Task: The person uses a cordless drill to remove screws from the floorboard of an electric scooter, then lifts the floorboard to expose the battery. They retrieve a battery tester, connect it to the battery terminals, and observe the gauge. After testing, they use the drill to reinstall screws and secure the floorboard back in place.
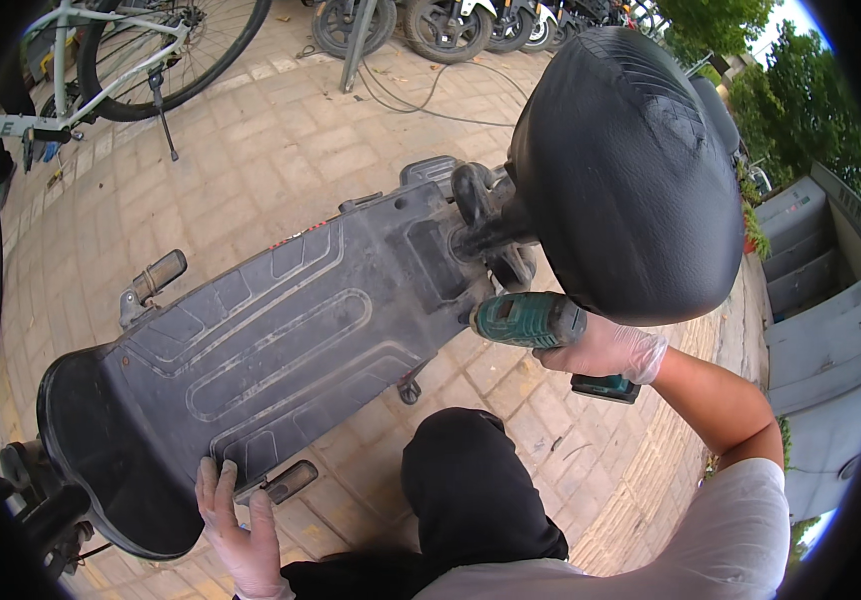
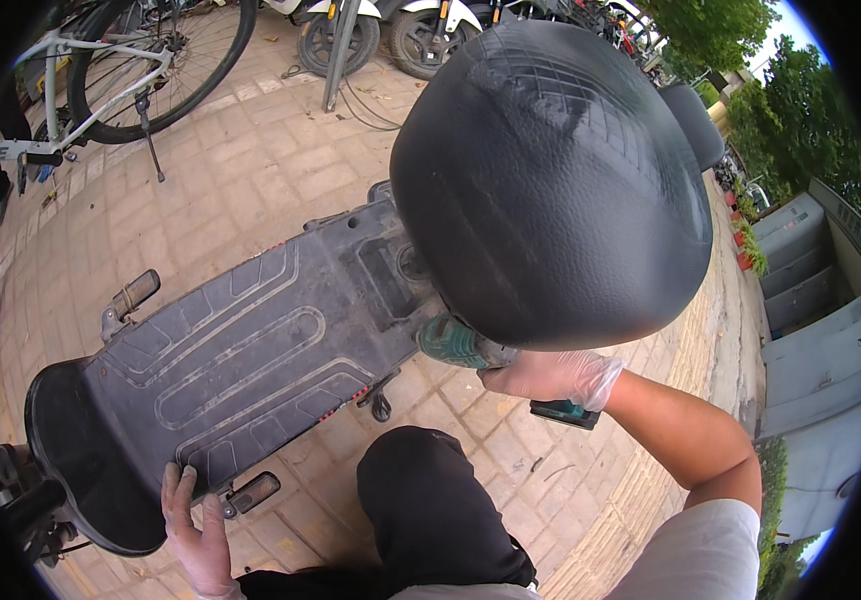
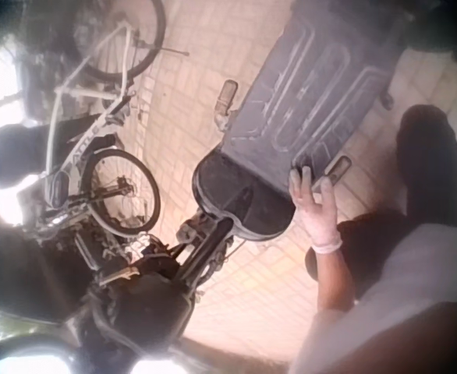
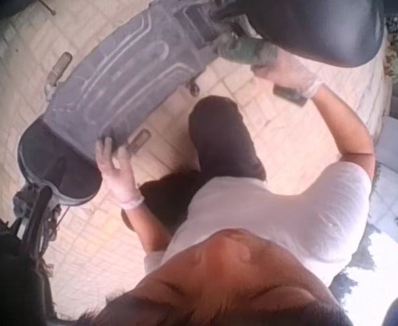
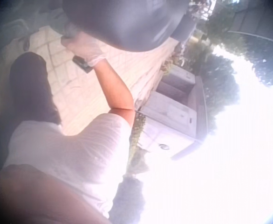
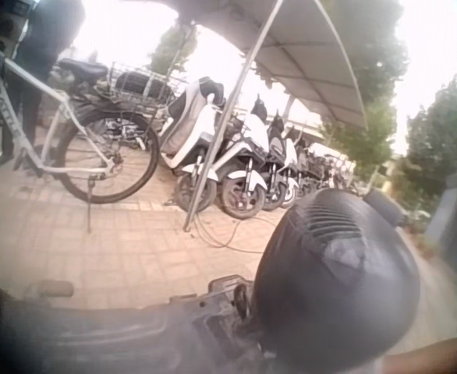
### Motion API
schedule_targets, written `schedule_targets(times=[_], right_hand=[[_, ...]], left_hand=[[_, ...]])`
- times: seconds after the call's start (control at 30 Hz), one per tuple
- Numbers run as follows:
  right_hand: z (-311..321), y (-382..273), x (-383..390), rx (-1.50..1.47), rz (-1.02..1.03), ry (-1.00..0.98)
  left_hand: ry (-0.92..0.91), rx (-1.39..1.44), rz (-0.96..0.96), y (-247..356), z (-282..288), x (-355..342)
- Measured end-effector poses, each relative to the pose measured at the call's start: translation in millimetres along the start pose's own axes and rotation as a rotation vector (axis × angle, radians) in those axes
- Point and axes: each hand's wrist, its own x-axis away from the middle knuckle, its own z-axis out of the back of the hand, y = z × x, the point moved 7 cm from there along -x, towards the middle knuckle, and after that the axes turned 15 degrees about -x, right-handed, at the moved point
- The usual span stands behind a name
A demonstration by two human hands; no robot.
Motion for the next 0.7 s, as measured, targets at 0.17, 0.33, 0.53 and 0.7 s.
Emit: schedule_targets(times=[0.17,0.33,0.53,0.7], right_hand=[[-6.5,9.8,-1.6,-0.098,0.041,0.005],[-4.0,15.5,3.7,-0.168,-0.016,0.012],[0.8,16.0,3.9,-0.234,0.048,0.088],[2.0,14.5,12.8,-0.35,0.069,0.047]], left_hand=[[0.007,-0.056,-0.004,-4.6,-1.8,-1.3],[0.061,-0.133,-0.01,-4.3,-8.3,-8.3],[0.086,-0.195,-0.061,-5.9,-13.1,-10.7],[0.094,-0.17,-0.047,-9.7,-13.6,-11.4]])
